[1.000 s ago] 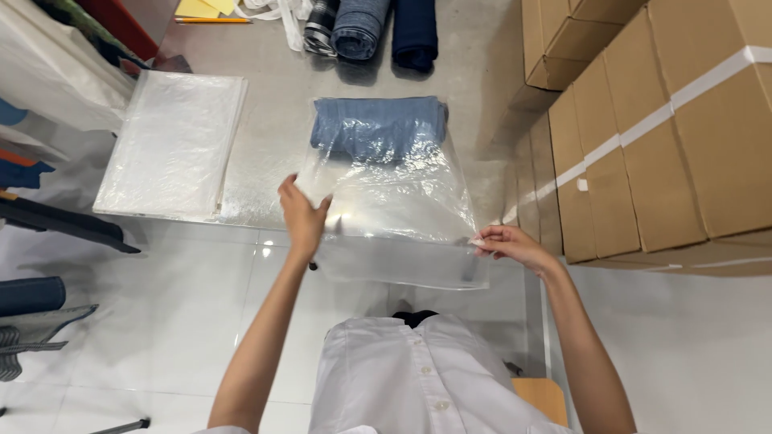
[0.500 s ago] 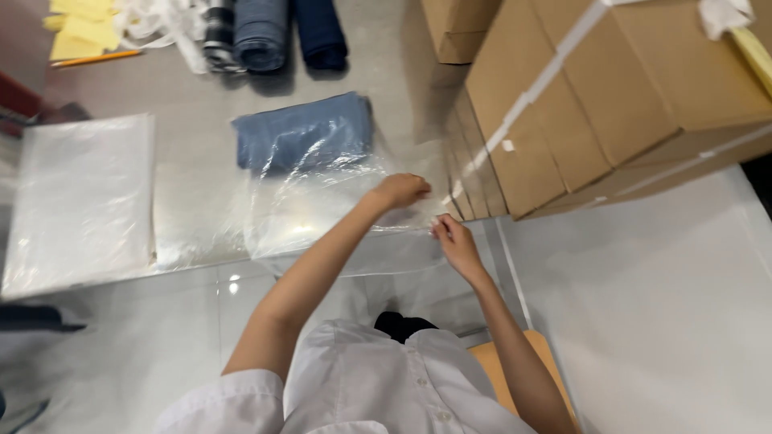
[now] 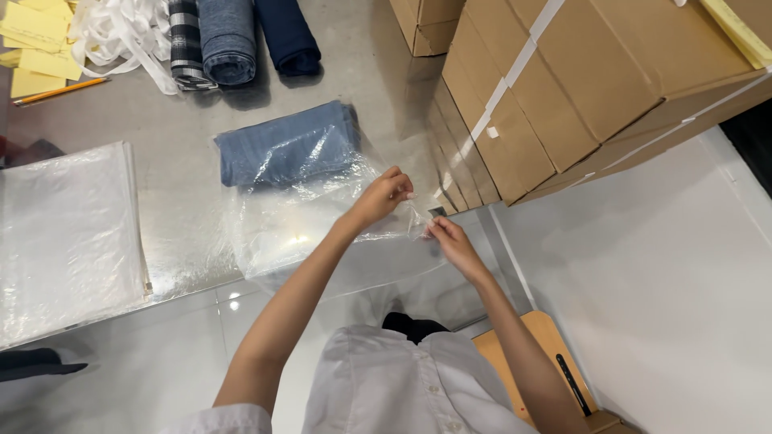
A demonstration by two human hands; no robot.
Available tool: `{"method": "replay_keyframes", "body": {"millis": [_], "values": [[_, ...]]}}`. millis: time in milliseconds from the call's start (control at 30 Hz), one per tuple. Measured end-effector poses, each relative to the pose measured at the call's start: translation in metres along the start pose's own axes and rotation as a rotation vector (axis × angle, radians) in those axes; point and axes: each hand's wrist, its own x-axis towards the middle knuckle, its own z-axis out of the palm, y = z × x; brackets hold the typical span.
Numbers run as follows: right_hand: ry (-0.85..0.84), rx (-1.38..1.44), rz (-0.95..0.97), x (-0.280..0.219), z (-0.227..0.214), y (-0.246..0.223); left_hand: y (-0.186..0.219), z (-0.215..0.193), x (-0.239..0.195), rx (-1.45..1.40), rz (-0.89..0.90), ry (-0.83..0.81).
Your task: The person places folded blue jeans into a clear plastic bag on a metal table, seals the bag, and sets it aside. Then, they place a folded dark blue garment with white stripes into another plastic bag, seal it, and place it on top of the first package.
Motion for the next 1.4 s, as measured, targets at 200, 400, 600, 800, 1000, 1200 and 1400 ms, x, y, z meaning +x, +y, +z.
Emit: {"method": "replay_keyframes", "body": {"millis": [200,400,600,800,1000,1200,1400], "values": [[-0.058,0.075,0.212,0.029,0.016,-0.035,0.030,-0.019,-0.051,-0.117,-0.166,0.369],[-0.030,0.244,0.295,0.099,0.043,-0.011,-0.020,-0.037,-0.114,0.414,-0.444,0.425],[-0.082,0.116,0.273,0.124,0.035,0.013,-0.034,-0.045,-0.165,0.605,-0.559,0.238],[-0.140,-0.448,0.147,0.122,0.037,0.009,-0.042,-0.031,-0.181,0.635,-0.641,0.169],[-0.094,-0.447,0.125,0.161,0.080,-0.003,-0.049,-0.023,-0.182,0.688,-0.654,0.185],[-0.032,-0.559,-0.090,0.187,0.072,0.026,-0.058,-0.036,-0.194,0.558,-0.638,0.346],[-0.171,-0.166,0.180,0.175,0.063,-0.010,-0.068,-0.092,-0.225,0.039,-0.892,1.103]]}}
